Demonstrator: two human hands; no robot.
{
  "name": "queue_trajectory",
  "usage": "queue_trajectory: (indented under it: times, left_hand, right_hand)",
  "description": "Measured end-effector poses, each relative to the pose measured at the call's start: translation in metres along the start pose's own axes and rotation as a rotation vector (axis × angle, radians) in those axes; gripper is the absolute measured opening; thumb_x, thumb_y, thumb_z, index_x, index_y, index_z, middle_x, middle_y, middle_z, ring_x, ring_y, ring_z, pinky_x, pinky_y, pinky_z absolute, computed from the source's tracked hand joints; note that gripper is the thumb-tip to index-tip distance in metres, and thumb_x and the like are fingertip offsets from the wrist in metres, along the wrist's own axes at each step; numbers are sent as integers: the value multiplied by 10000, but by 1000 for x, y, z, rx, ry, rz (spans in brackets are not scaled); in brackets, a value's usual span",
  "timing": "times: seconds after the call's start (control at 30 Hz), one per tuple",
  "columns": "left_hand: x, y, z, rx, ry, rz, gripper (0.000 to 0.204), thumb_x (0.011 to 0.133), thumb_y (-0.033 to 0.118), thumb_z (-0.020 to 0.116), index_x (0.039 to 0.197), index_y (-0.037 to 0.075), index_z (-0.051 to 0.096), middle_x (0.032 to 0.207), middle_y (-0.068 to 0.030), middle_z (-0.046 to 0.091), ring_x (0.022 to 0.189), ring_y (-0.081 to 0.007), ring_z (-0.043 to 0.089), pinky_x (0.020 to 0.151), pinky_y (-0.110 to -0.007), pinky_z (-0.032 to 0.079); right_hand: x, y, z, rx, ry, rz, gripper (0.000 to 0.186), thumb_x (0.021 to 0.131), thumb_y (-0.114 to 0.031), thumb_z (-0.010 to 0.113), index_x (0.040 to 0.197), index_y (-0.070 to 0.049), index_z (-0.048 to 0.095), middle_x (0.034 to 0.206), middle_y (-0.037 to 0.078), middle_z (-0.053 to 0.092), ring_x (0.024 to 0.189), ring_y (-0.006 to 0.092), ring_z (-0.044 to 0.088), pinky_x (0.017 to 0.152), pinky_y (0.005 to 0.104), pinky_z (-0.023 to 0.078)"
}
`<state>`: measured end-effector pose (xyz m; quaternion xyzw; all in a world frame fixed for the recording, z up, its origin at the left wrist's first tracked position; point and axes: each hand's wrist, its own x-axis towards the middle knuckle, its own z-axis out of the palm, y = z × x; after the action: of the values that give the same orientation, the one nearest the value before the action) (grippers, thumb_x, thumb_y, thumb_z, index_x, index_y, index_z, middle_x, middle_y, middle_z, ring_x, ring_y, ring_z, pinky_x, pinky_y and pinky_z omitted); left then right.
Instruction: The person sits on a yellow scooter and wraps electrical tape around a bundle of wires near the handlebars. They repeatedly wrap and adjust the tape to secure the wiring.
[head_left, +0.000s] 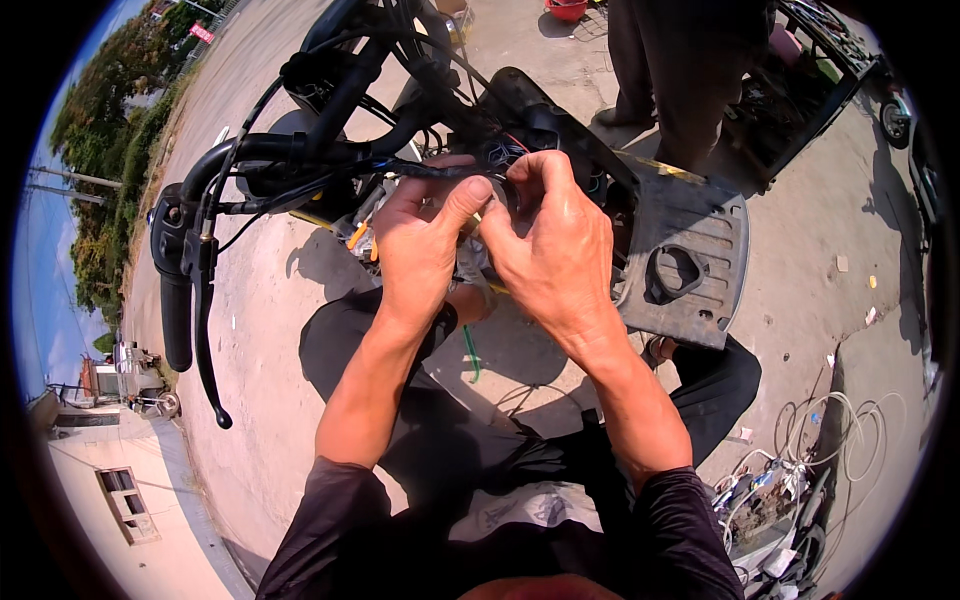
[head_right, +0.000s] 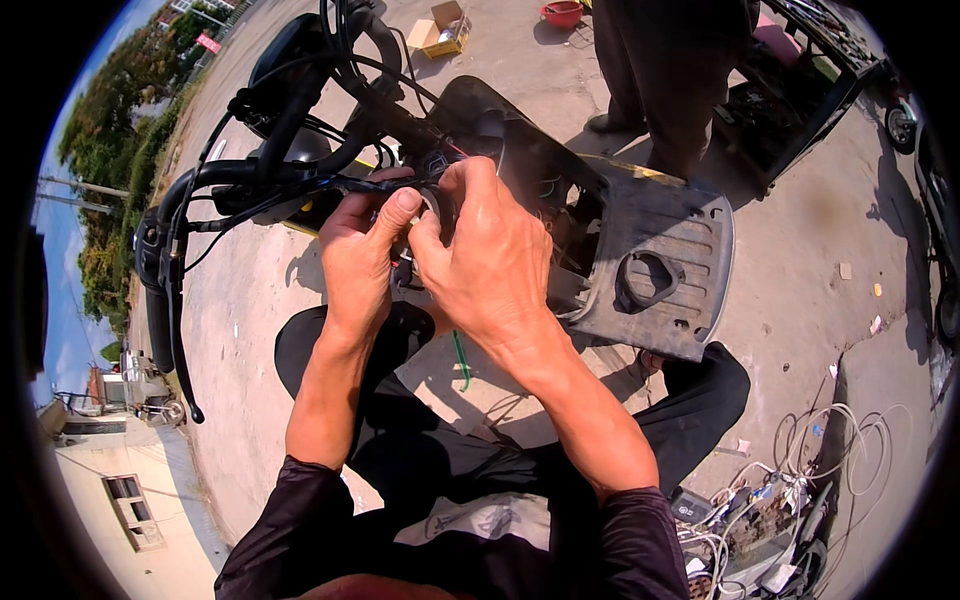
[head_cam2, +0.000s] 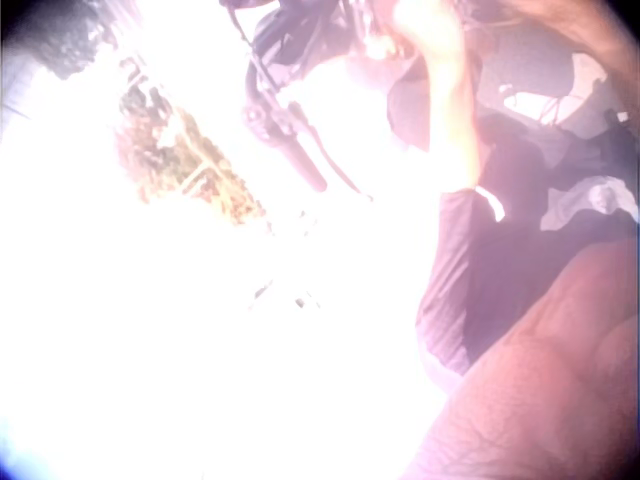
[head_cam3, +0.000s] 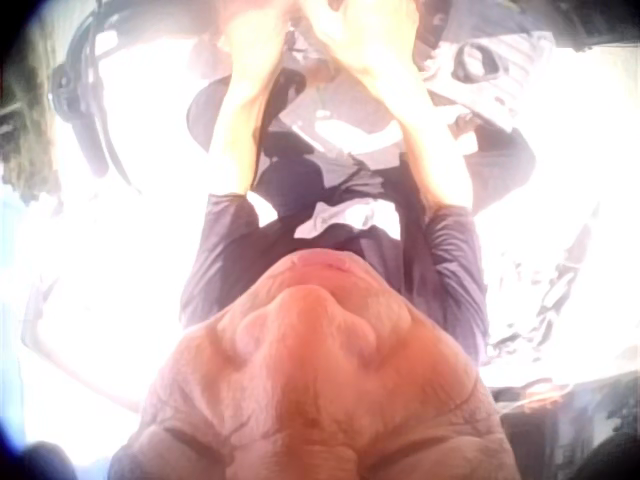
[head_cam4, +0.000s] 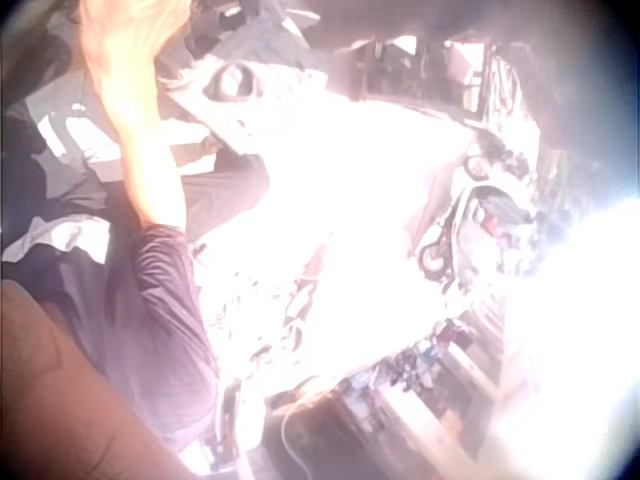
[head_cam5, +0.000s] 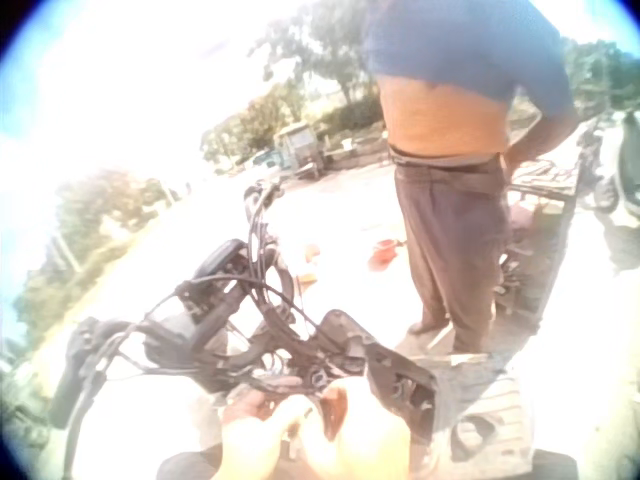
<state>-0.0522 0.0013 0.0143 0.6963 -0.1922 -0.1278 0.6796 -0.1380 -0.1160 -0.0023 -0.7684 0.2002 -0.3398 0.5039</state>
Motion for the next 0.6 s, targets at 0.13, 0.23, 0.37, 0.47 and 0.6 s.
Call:
queue_trajectory:
  times: [0.13,0.23,0.37,0.47,0.6]
  left_hand:
    - [5,-4,3,56,27,32,274,994,170,859,1160,-35,785,994,-44,792,894,-96,692,807,-263,554]
    - [5,-2,8,153,56,72,252,1016,191,832,1130,-30,791,964,-27,782,864,-86,669,785,-262,540]
    - [11,-8,10,207,66,140,242,1031,198,804,1097,-34,789,931,-44,778,832,-107,659,774,-286,539]
    - [10,-5,16,240,84,217,248,1042,202,784,1081,-43,786,910,-64,774,825,-126,662,773,-302,545]
    - [15,-14,17,274,117,264,254,1049,201,774,1072,-52,782,904,-73,779,809,-127,655,765,-312,548]
  right_hand:
    - [9,-2,-12,11,-77,67,337,874,-212,785,1085,14,649,889,196,743,800,404,750,726,487,591]
    - [17,-3,-18,-16,-109,60,348,851,-208,787,1086,22,673,849,188,736,792,404,747,728,477,592]
    - [23,-3,-24,-97,-122,29,373,845,-240,779,1092,23,688,922,200,778,867,410,770,775,498,595]
    - [24,-8,-27,-143,-136,4,392,858,-229,766,1147,17,667,1005,213,789,941,433,767,825,517,593]
    - [18,-7,-23,-215,-51,-107,391,891,-163,743,1225,8,630,1093,267,737,972,484,736,850,551,595]
